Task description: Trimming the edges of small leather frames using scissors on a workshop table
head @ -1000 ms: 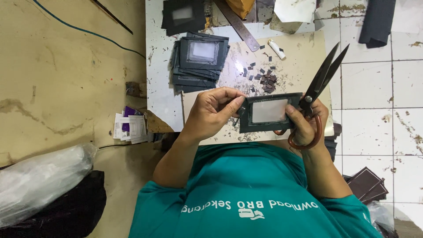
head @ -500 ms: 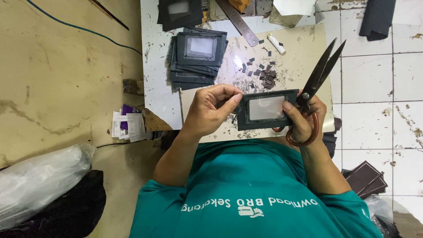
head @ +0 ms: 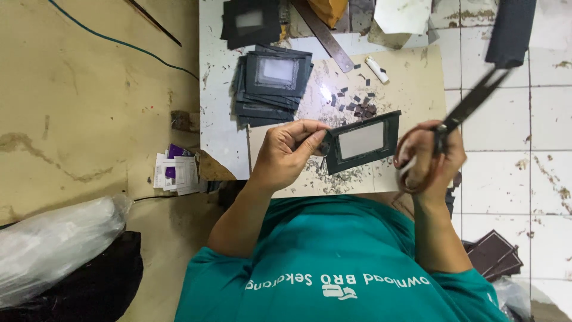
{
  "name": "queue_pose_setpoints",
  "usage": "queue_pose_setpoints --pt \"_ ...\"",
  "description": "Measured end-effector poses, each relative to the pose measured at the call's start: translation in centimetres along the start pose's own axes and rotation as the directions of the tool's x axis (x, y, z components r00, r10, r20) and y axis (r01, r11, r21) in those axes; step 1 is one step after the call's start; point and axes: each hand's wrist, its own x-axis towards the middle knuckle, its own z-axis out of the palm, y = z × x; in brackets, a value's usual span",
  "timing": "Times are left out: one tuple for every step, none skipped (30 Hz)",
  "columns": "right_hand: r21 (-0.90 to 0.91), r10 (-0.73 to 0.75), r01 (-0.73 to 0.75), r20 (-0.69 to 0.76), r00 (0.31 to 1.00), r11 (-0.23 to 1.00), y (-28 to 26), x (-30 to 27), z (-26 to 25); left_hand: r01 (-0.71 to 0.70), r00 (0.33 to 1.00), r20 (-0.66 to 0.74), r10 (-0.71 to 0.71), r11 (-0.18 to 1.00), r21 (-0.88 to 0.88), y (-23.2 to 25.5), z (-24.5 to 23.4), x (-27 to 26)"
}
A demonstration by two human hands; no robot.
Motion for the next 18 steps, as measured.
queue_pose_setpoints --pt "0.003 -0.005 0.005 0.006 1.0 1.0 -0.1 -0.3 -0.1 -0.007 1.0 -0.006 0.007 1.0 0.0 0.0 0.0 0.0" --pt "0.021 0.019 -0.018 -0.024 1.0 1.0 -0.3 -0.8 -0.3 -0.008 1.0 -0.009 0.008 1.0 -0.012 0.0 0.1 0.0" --pt "0.04 0.043 -0.041 -0.053 0.998 0.998 -0.4 -1.2 -0.5 -0.009 1.0 -0.012 0.009 1.0 -0.025 0.0 0.2 0.1" --pt "0.039 0.039 -0.037 -0.051 0.998 0.999 -0.6 -1.9 -0.8 -0.013 1.0 -0.012 0.013 1.0 -0.027 -0.1 0.2 0.2" --pt "0.029 0.127 -0.13 0.086 0.988 0.991 -0.8 -2.6 -1.1 -0.005 1.0 -0.012 0.005 1.0 -0.015 -0.1 0.2 0.3" --pt "0.004 0.215 -0.222 0.218 0.952 0.975 -1.1 -3.5 -1.5 0.005 1.0 -0.011 -0.005 1.0 -0.003 -0.2 0.3 0.3" --pt "0.001 0.214 -0.22 0.218 0.952 0.976 -0.7 -4.7 -1.1 0.004 1.0 -0.01 -0.004 1.0 -0.006 -0.1 0.5 0.3" --pt "0.165 0.266 -0.335 0.338 0.903 0.928 -0.3 -6.1 -0.6 0.002 1.0 -0.008 -0.002 1.0 0.002 -0.1 0.7 0.4" --pt "0.305 0.289 -0.455 0.46 0.839 0.836 0.0 -7.4 -0.2 0.001 1.0 -0.006 -0.001 1.0 0.01 0.0 0.9 0.4" --pt "0.306 0.29 -0.455 0.458 0.841 0.836 0.2 -7.4 0.1 0.002 1.0 -0.003 -0.002 1.0 0.01 0.0 0.8 0.4" --pt "0.349 0.231 -0.438 0.5 0.835 0.828 0.4 -7.5 0.4 0.003 1.0 -0.009 -0.003 1.0 0.006 0.1 0.7 0.4" --pt "0.394 0.169 -0.425 0.539 0.825 0.815 0.6 -7.5 0.8 0.004 1.0 -0.017 -0.004 1.0 0.005 0.1 0.6 0.4" --pt "0.396 0.17 -0.426 0.538 0.826 0.814 1.3 -7.6 0.5 0.006 1.0 -0.016 -0.005 1.0 0.007 -0.2 0.5 0.4" --pt "0.394 0.207 -0.436 0.504 0.838 0.809 2.0 -7.7 0.3 0.01 1.0 -0.022 -0.01 1.0 0.0 -0.6 0.4 0.4" --pt "0.393 0.243 -0.447 0.469 0.849 0.804 2.7 -7.8 0.1 0.013 0.999 -0.029 -0.014 1.0 -0.007 -0.9 0.2 0.4" --pt "0.394 0.243 -0.447 0.469 0.849 0.803 2.6 -7.7 0.1 0.014 0.999 -0.029 -0.014 1.0 -0.006 -0.8 0.1 0.3" --pt "0.399 0.248 -0.454 0.468 0.848 0.797 2.6 -7.6 0.0 0.014 0.999 -0.038 -0.014 1.0 -0.008 -0.7 0.0 0.3" --pt "0.403 0.255 -0.46 0.467 0.847 0.791 2.6 -7.5 -0.1 0.014 0.999 -0.045 -0.014 1.0 -0.012 -0.6 0.0 0.3"
